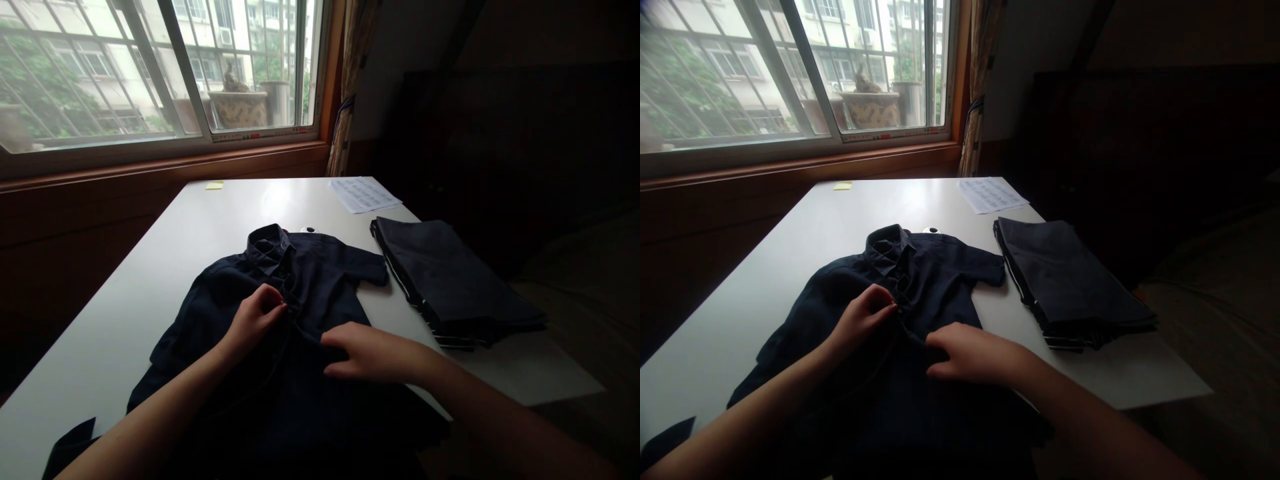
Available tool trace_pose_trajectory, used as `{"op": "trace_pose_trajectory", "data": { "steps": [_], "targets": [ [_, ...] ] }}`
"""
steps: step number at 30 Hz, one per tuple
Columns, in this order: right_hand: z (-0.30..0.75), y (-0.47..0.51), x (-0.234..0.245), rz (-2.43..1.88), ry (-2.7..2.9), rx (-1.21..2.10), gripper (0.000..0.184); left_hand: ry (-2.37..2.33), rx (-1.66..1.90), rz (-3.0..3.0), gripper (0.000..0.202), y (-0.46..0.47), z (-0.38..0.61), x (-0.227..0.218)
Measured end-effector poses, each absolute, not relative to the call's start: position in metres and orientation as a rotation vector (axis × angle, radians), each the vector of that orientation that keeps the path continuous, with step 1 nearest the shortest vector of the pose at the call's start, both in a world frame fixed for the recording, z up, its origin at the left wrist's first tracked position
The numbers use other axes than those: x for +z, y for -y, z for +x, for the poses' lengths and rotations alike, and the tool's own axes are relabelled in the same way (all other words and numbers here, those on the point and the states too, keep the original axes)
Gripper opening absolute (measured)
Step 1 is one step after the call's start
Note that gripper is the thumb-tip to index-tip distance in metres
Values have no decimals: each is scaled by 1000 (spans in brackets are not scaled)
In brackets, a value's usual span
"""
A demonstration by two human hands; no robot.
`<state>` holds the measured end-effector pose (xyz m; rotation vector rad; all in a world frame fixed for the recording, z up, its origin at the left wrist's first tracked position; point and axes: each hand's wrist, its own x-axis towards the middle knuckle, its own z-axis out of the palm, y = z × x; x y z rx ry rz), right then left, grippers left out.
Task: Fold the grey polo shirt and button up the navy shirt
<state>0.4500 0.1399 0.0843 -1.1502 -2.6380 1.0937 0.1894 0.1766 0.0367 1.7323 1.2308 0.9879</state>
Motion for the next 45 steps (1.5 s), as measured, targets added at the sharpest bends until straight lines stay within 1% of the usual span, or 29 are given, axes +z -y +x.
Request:
{"op": "trace_pose_trajectory", "data": {
  "steps": [1, 3, 8, 9, 10, 12, 13, 15, 18, 20, 23, 26, 30, 35, 38, 41, 45],
  "targets": [
    [448, -131, 87, -1133, 2676, 1009, 14, -1230, 964, 1785, 17, -176, 190, 37],
    [446, -119, 92, -1092, 2734, 912, 15, -1227, 934, 1880, 15, -175, 191, 37],
    [456, -137, 98, -1013, 2639, 984, 22, -1334, 989, 2090, 12, -179, 185, 42],
    [461, -148, 95, -1039, 2586, 928, 23, -1375, 984, 2161, 11, -181, 181, 45],
    [466, -160, 90, -1110, 2529, 800, 22, -1420, 972, 2237, 12, -183, 176, 48],
    [477, -183, 77, -1294, 2432, 452, 21, -1532, 938, 2372, 14, -190, 163, 56],
    [482, -193, 70, -1360, 2420, 338, 21, -1601, 914, 2421, 15, -194, 154, 60],
    [490, -208, 57, -1434, 2408, 204, 23, -1764, 841, 2463, 20, -205, 135, 66],
    [494, -221, 47, -1496, 2389, 94, 26, -2013, 676, 2396, 32, -227, 104, 67],
    [494, -227, 46, -1533, 2373, 39, 28, -2037, 521, 2293, 39, -241, 87, 63],
    [488, -235, 46, -1555, 2385, -7, 39, -1878, 403, 2157, 40, -258, 71, 54],
    [479, -243, 41, -1479, 2487, 5, 50, -1794, 466, 2117, 32, -266, 67, 47],
    [462, -255, 30, -1378, 2564, 29, 45, -1903, 539, 2207, 28, -274, 61, 49],
    [447, -284, 24, -1430, 2610, 5, 48, -2124, 439, 2332, 27, -295, 46, 69],
    [439, -305, 22, -1502, 2586, 22, 48, -2215, 398, 2416, 29, -316, 40, 82],
    [435, -324, 20, -1549, 2527, 52, 49, -2264, 432, 2468, 32, -339, 35, 90],
    [433, -348, 16, -1591, 2462, 69, 49, -2300, 487, 2451, 37, -364, 28, 83]
  ]
}}
